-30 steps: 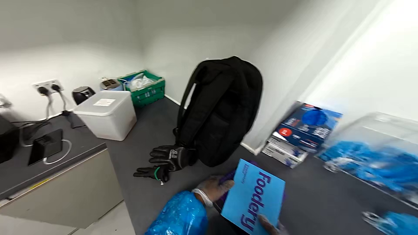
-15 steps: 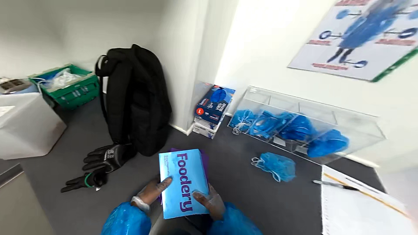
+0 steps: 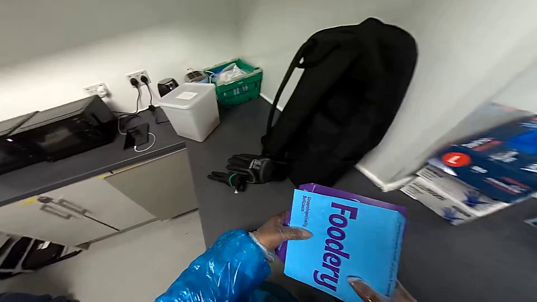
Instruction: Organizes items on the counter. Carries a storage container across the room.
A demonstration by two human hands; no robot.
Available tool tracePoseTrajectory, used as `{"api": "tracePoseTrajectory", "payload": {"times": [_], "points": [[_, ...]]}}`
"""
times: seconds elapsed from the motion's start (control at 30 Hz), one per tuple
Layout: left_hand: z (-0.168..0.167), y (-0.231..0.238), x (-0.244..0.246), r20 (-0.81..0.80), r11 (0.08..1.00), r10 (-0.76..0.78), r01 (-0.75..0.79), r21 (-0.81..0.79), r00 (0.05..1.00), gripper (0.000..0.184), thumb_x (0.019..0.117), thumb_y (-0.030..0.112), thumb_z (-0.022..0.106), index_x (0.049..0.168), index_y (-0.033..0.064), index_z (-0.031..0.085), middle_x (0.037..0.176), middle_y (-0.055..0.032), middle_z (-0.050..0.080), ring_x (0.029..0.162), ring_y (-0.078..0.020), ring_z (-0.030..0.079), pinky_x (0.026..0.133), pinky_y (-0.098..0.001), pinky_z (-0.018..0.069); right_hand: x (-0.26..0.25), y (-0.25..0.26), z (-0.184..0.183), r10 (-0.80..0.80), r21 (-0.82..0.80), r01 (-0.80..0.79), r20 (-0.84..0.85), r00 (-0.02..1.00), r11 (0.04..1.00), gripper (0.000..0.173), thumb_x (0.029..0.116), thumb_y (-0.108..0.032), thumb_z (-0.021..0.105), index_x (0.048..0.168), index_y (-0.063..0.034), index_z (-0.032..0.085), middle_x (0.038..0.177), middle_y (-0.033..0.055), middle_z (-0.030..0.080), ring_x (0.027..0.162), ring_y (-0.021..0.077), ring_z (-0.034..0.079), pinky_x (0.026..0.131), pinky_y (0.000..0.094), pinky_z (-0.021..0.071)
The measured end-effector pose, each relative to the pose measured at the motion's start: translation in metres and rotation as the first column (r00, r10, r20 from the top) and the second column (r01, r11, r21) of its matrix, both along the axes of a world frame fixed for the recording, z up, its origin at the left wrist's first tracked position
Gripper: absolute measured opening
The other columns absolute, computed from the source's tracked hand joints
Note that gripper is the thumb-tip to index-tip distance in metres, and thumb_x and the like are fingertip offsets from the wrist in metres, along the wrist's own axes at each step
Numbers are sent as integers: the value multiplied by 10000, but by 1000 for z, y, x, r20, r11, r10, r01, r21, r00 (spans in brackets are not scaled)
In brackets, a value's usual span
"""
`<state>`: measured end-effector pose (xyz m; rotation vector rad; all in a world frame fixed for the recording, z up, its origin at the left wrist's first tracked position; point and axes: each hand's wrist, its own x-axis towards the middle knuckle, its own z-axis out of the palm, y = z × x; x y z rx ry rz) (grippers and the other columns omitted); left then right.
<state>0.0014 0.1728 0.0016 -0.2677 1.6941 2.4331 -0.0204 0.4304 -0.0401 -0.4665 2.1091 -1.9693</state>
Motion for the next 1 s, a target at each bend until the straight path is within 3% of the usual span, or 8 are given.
{"api": "tracePoseTrajectory", "payload": {"times": [0.17, 0.3, 0.37, 0.5, 0.57, 0.7, 0.87, 1.0], "points": [[5, -59, 24, -11, 989, 143, -143, 27, 990, 324, 898, 48, 647, 1200, -36, 567, 947, -62, 742, 857, -128, 732, 835, -322, 614, 11, -56, 15, 108, -66, -108, 1, 994, 992, 575, 841, -92, 769, 1313, 34, 465, 1091, -131, 714, 1003, -55, 680, 929, 201, 580], [5, -130, 43, -2, 943, 325, -323, 81, 946, 339, 889, 117, 632, 1181, -50, 585, 904, -104, 740, 823, -175, 735, 791, -368, 625, 11, -112, 18, 329, -207, -334, -59, 942, 919, 958, 940, -526, 665, 1515, 112, 241, 1376, -35, 614, 1214, -13, 605, 1047, 225, 519], [7, -175, 56, 2, 888, 441, -437, 141, 897, 433, 851, 194, 687, 1208, -26, 574, 908, -125, 739, 820, -208, 737, 765, -397, 628, 2, -145, 15, 348, -223, -331, 42, 937, 917, 1026, 886, -683, 619, 1534, 42, 293, 1333, 15, 663, 1164, 112, 673, 955, 316, 587], [13, -273, 95, -62, 759, 644, -628, 173, 762, 527, 760, 292, 794, 1178, 28, 612, 894, -121, 751, 795, -212, 750, 706, -403, 641, -5, -209, 15, 52, 133, -48, -27, 998, 990, 673, 942, -366, 648, 1433, 63, 481, 1265, 126, 676, 1086, 150, 681, 894, 307, 579], [11, -316, 116, -107, 669, 741, -716, 197, 663, 425, 822, 271, 725, 1171, 55, 614, 903, -100, 752, 802, -193, 751, 698, -390, 644, -9, -238, 26, 19, 336, 11, -86, 996, 942, 615, 929, -279, 686, 1427, 43, 523, 1280, 183, 676, 1121, 205, 685, 943, 351, 568], [18, -369, 161, -80, 416, 909, -900, 131, 408, 212, 1070, 205, 417, 1198, 124, 565, 934, -11, 735, 824, -114, 739, 689, -317, 637, -7, -282, 42, 266, 628, -316, 175, 948, 711, 574, 1016, -263, 642, 1508, -22, 468, 1401, 188, 610, 1271, 275, 609, 1100, 427, 464], [18, -395, 231, -116, 190, 977, -975, 117, 177, 202, 1086, 204, 402, 1160, 151, 582, 927, 27, 733, 834, -74, 731, 706, -285, 631, -4, -300, 17, 316, 669, -397, 246, 916, 628, 518, 1033, -277, 617, 1488, -55, 511, 1428, 160, 598, 1302, 261, 590, 1111, 422, 452], [29, -387, 275, -143, 53, 989, -997, 57, 45, 194, 1084, 204, 410, 1148, 142, 582, 902, 37, 724, 807, -65, 725, 689, -270, 625, -6, -297, -20, 275, 617, -290, 123, 954, 731, 401, 1031, -218, 604, 1392, -43, 606, 1350, 167, 648, 1255, 276, 621, 1083, 446, 475]]}}
